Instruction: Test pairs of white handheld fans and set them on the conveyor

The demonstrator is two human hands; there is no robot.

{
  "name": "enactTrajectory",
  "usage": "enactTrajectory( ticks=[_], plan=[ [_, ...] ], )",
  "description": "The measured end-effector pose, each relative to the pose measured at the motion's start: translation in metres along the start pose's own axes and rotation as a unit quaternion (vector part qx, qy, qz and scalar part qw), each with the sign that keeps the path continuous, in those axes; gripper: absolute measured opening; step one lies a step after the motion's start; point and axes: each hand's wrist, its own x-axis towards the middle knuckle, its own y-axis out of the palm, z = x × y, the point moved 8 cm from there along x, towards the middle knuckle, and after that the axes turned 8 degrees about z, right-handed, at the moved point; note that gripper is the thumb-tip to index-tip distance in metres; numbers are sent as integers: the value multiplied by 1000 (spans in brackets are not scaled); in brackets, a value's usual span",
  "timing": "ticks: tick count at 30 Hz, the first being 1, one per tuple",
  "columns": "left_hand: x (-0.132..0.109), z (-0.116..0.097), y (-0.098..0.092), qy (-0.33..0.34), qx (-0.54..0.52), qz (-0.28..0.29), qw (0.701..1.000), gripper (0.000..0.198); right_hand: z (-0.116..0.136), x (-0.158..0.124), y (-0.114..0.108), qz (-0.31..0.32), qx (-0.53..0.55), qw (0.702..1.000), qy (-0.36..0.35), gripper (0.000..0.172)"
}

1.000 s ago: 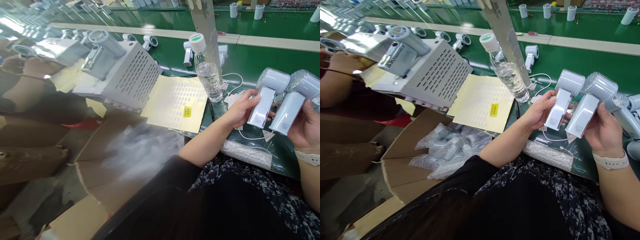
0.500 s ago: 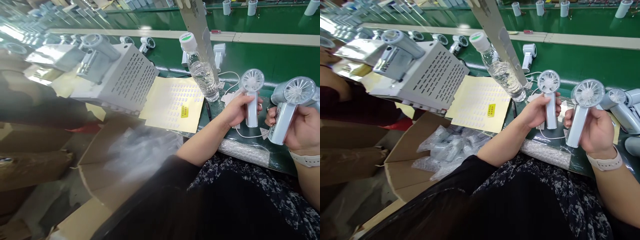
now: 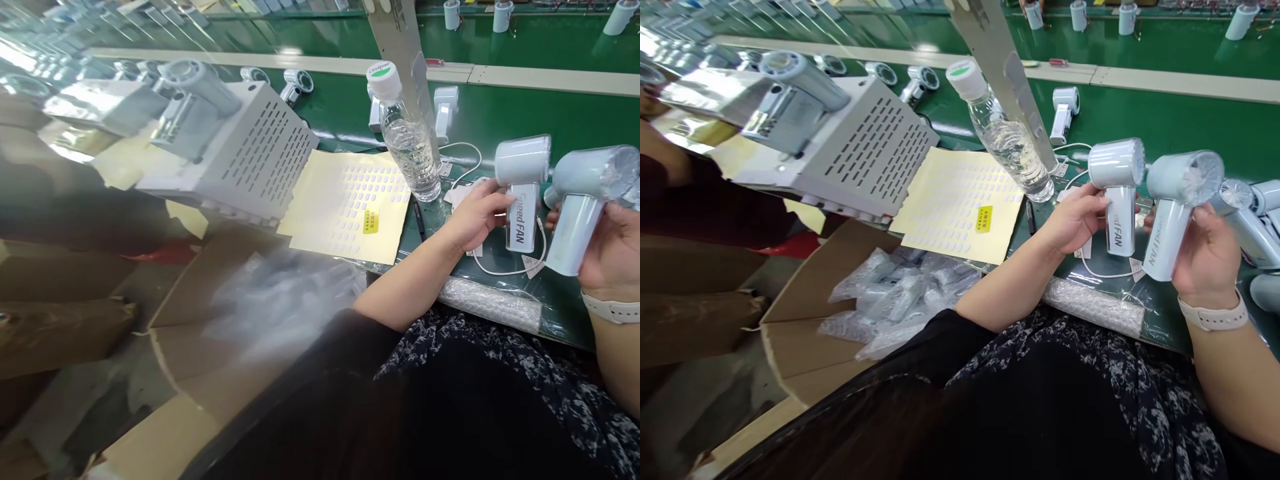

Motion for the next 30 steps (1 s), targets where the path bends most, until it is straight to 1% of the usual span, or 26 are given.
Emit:
enactTrajectory(
  ticks=[2, 6, 11, 17, 19, 24, 27, 30],
  plan=[
    [0, 0, 1, -4, 14, 11, 1000, 59, 1, 1, -2, -20, 4, 1000, -8, 20],
    [-1, -1, 5, -9, 19, 31, 999, 67, 3, 2, -1, -29, -19, 999, -7, 21],
    [-3, -2, 5, -16, 35, 22, 999, 79, 3, 2, -4, -44, -25, 999, -5, 27],
    [-3, -4, 7, -11, 28, 18, 999, 87, 1, 4, -6, -61, -40, 997, 11, 25],
    [-3, -4, 7, -10, 27, 20, 999, 86, -1, 4, -5, -57, -42, 997, 13, 24],
    [-5, -8, 7, 7, 31, 17, 999, 78, 0, 2, -2, -31, -29, 999, 2, 15],
    [-5, -11, 5, 9, 54, 15, 998, 71, 2, -2, 4, 2, -30, 1000, 3, 17],
    [-5, -17, 2, 27, 99, 24, 994, 64, 7, -5, 9, 30, -53, 998, -11, 25]
  ],
)
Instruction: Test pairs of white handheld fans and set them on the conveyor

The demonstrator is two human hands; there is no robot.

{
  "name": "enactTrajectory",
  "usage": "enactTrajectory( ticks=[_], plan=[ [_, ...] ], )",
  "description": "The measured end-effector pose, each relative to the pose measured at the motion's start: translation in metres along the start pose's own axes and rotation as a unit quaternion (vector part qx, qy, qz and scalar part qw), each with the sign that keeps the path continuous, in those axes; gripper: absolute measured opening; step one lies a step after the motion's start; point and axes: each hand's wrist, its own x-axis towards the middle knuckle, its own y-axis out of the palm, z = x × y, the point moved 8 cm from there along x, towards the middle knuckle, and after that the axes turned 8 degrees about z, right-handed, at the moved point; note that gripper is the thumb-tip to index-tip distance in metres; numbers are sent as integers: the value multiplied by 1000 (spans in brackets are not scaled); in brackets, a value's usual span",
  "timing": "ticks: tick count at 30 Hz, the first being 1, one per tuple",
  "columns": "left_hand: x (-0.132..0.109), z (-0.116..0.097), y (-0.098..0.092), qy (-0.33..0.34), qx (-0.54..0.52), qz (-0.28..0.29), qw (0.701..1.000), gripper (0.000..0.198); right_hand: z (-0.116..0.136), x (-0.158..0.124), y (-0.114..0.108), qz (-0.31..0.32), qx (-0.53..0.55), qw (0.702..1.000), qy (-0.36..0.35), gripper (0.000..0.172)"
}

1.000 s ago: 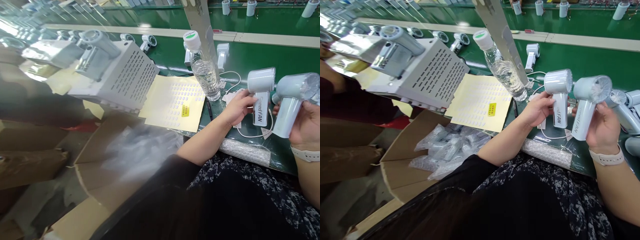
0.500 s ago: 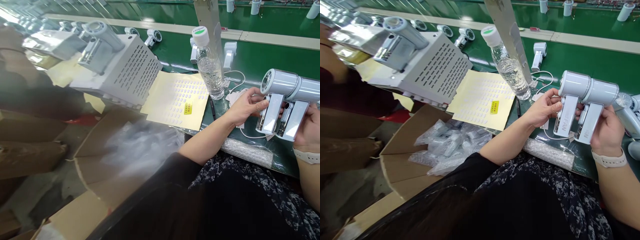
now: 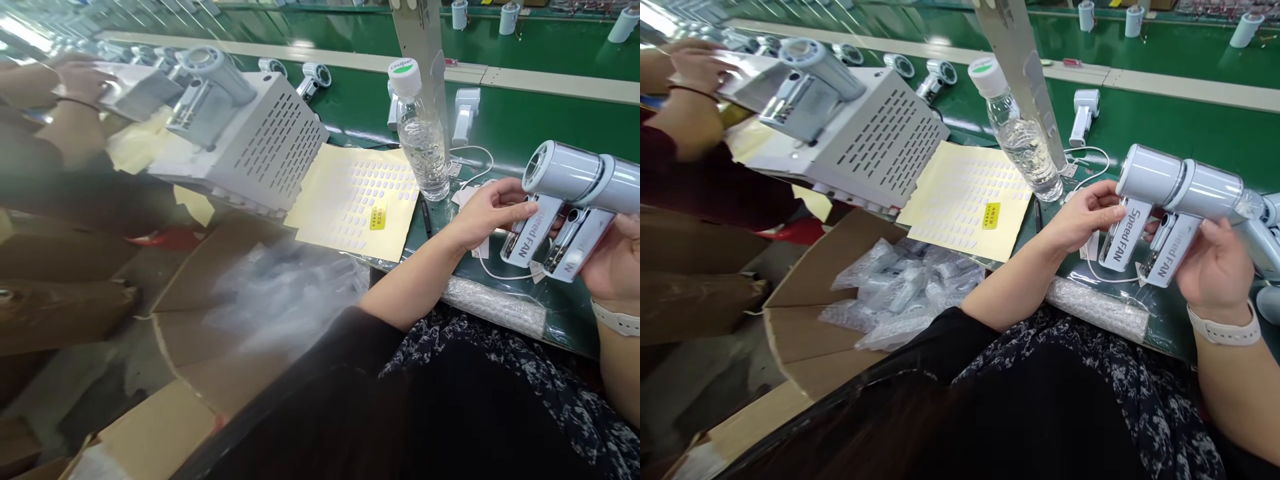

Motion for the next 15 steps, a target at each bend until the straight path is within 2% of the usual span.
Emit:
enactTrajectory(
  ticks=[4, 6, 8, 9, 13, 15],
  plan=[
    [-4, -21, -4, 82, 92, -20, 992, 62, 18, -7, 1, 24, -150, 986, -76, 53],
    [-10, -35, -3, 121, 147, -47, 981, 46, 30, -14, 10, 68, -220, 963, -140, 65],
    [-17, -46, 0, 148, 200, -74, 966, 29, 42, -21, 18, 95, -258, 941, -200, 65],
    [-20, -50, 2, 160, 223, -87, 958, 27, 47, -24, 20, 96, -269, 932, -221, 62],
    [-30, -54, 6, 214, 293, -122, 924, 32, 55, -27, 19, 69, -287, 926, -234, 64],
    [-32, -52, 7, 235, 309, -129, 913, 32, 47, -22, 9, 27, -256, 950, -177, 67]
  ],
)
